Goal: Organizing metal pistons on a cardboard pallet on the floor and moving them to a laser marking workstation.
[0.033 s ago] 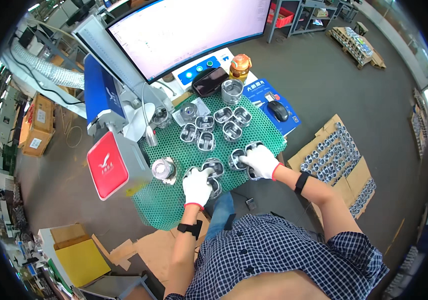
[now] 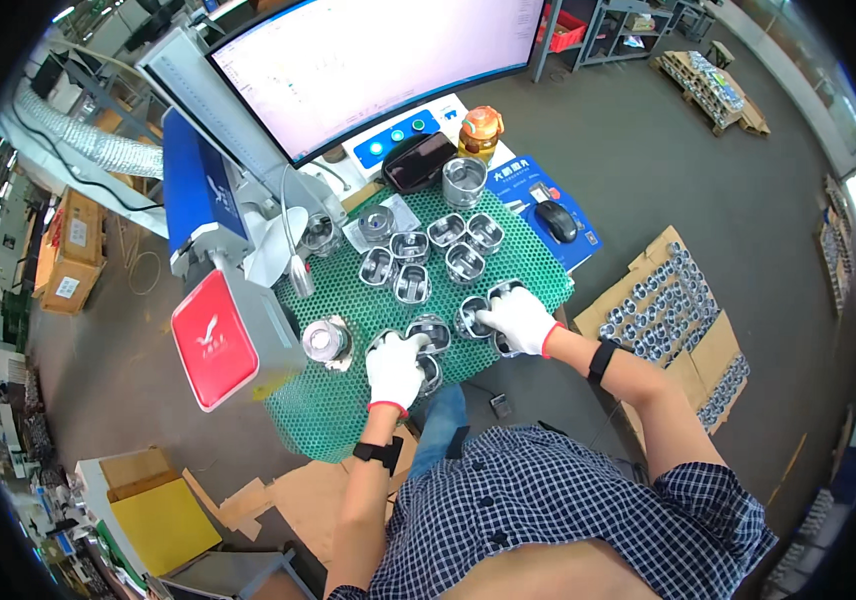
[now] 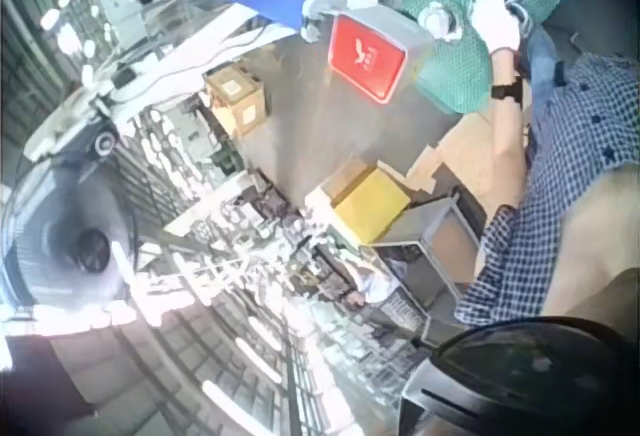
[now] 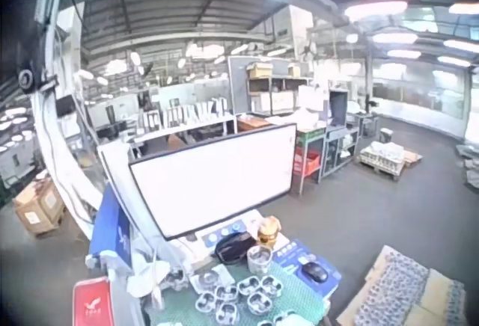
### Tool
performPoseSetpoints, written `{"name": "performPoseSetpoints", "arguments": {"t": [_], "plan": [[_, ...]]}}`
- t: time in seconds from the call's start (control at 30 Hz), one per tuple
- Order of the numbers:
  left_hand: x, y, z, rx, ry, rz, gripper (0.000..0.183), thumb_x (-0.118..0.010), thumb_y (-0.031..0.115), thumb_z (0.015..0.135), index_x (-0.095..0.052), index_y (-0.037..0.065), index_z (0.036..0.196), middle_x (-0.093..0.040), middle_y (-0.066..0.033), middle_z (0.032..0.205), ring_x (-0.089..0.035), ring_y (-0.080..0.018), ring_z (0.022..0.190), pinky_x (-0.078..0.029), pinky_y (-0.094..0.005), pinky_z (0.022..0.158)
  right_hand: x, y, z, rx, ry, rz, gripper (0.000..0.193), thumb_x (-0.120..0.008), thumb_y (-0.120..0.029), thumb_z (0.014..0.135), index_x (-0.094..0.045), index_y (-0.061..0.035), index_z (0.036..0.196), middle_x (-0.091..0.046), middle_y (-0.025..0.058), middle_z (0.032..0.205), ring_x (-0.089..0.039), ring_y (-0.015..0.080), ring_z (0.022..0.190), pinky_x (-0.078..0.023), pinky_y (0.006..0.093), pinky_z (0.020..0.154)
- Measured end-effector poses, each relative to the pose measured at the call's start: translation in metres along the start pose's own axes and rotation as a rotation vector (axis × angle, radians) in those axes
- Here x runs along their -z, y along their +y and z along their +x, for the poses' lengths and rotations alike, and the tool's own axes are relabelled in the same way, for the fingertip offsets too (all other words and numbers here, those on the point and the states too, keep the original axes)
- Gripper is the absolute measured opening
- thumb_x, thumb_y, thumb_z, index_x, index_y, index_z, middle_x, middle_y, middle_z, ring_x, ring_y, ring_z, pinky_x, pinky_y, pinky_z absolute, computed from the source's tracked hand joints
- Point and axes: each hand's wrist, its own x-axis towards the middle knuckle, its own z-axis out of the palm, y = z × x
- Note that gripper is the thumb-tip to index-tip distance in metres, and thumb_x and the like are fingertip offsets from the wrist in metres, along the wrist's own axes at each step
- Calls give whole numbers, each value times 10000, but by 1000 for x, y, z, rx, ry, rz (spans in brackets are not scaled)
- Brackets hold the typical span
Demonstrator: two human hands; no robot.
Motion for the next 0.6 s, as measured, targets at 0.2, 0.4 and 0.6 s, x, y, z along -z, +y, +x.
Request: {"name": "performPoseSetpoints", "arguments": {"t": [0.2, 0.4, 0.6], "plan": [[2, -25, 36, -238, -102, 79, 445, -725, 118, 667, -675, 240, 1092, -555, -130, 860, -591, -308, 779, -463, -424, 673, -3, 7, 18, -29, -53, -17, 359, -595, -92, 774, -594, -155, 1128, -572, 121, 875, -594, 295, 844, -455, 408, 700], [11, -32, 25, -308, 82, 14, 577, -748, 121, 627, -608, 213, 1179, -544, -129, 1175, -544, -328, 1067, -442, -455, 818, 10, 3, -11, -107, 185, -29, 448, -632, -104, 725, -569, -153, 1165, -619, 92, 965, -607, 257, 873, -466, 389, 683], [20, -36, -30, 6, 243, -94, 622, -806, 178, 605, -608, 180, 1194, -550, -149, 1279, -525, -356, 1185, -428, -485, 951, 28, 44, -47, -580, 188, 129, 150, -648, -193, 700, -680, -140, 836, -628, 134, 696, -629, 323, 683, -494, 408, 617]]}}
